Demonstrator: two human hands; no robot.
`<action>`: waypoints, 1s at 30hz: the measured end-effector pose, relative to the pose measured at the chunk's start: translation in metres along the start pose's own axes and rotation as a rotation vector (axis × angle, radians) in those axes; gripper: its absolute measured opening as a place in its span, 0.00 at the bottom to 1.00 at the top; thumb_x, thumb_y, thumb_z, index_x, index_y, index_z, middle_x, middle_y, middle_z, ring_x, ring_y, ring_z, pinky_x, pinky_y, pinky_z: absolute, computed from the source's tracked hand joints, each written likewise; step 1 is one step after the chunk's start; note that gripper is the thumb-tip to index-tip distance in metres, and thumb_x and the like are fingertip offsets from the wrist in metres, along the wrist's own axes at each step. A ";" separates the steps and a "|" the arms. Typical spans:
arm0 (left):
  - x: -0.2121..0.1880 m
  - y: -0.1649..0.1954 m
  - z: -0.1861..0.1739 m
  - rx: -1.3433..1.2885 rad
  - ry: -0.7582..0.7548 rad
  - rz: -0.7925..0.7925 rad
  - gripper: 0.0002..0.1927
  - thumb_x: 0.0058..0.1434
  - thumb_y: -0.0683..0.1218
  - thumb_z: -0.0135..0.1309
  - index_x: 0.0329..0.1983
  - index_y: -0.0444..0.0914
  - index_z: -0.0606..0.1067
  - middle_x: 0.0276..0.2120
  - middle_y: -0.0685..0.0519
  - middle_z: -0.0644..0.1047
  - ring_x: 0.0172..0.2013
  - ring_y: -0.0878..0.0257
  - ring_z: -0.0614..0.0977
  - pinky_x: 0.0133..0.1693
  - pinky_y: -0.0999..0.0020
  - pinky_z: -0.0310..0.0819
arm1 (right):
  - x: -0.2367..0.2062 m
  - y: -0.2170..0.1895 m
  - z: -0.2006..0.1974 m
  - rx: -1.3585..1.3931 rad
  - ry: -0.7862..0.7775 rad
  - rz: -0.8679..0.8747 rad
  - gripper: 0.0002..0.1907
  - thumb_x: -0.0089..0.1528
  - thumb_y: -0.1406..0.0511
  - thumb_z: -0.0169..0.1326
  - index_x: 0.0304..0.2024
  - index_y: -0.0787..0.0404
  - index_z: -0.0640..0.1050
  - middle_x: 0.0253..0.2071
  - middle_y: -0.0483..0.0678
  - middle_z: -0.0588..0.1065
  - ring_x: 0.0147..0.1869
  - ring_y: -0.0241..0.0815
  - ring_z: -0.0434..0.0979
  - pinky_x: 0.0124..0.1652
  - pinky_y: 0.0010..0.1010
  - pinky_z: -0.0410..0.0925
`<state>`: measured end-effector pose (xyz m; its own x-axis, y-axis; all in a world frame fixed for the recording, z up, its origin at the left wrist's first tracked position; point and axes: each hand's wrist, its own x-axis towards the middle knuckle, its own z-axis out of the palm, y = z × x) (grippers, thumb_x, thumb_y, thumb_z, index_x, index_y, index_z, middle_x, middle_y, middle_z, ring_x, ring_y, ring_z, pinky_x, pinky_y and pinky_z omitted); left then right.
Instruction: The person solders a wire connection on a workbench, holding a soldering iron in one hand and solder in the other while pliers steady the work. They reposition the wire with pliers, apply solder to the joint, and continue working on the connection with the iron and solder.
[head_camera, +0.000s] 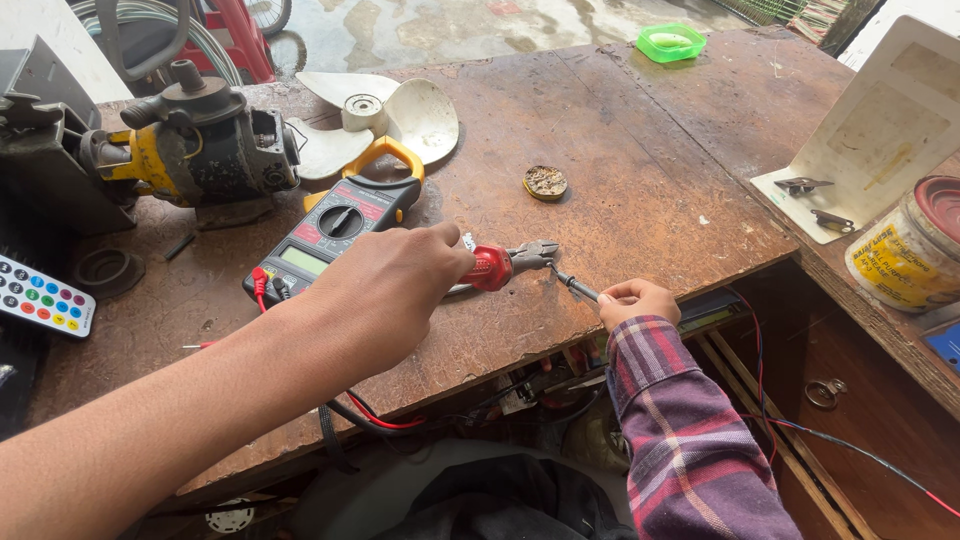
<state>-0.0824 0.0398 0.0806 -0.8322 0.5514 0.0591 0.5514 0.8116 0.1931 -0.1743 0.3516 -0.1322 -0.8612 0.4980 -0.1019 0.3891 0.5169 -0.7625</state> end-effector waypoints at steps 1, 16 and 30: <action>0.000 0.000 0.000 0.002 -0.009 -0.005 0.14 0.49 0.31 0.52 0.39 0.34 0.76 0.42 0.42 0.75 0.43 0.42 0.80 0.44 0.49 0.74 | 0.000 0.001 0.000 -0.004 0.002 -0.003 0.07 0.55 0.66 0.68 0.36 0.58 0.85 0.33 0.47 0.83 0.36 0.36 0.83 0.39 0.29 0.75; -0.001 0.000 0.000 0.025 0.023 0.058 0.13 0.49 0.31 0.53 0.38 0.32 0.77 0.41 0.40 0.75 0.41 0.42 0.81 0.42 0.50 0.75 | -0.011 -0.001 -0.004 -0.017 0.003 -0.071 0.06 0.56 0.67 0.67 0.36 0.56 0.85 0.32 0.45 0.81 0.37 0.36 0.82 0.40 0.30 0.75; 0.001 0.000 0.000 0.050 0.007 0.065 0.13 0.49 0.30 0.53 0.38 0.32 0.77 0.38 0.41 0.77 0.41 0.43 0.81 0.42 0.51 0.75 | -0.013 0.004 -0.004 -0.027 0.013 -0.110 0.06 0.56 0.68 0.67 0.36 0.56 0.85 0.31 0.44 0.80 0.35 0.35 0.81 0.39 0.30 0.74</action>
<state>-0.0833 0.0405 0.0805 -0.7948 0.6019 0.0771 0.6064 0.7828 0.1399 -0.1601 0.3497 -0.1309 -0.8948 0.4463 -0.0101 0.3013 0.5872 -0.7513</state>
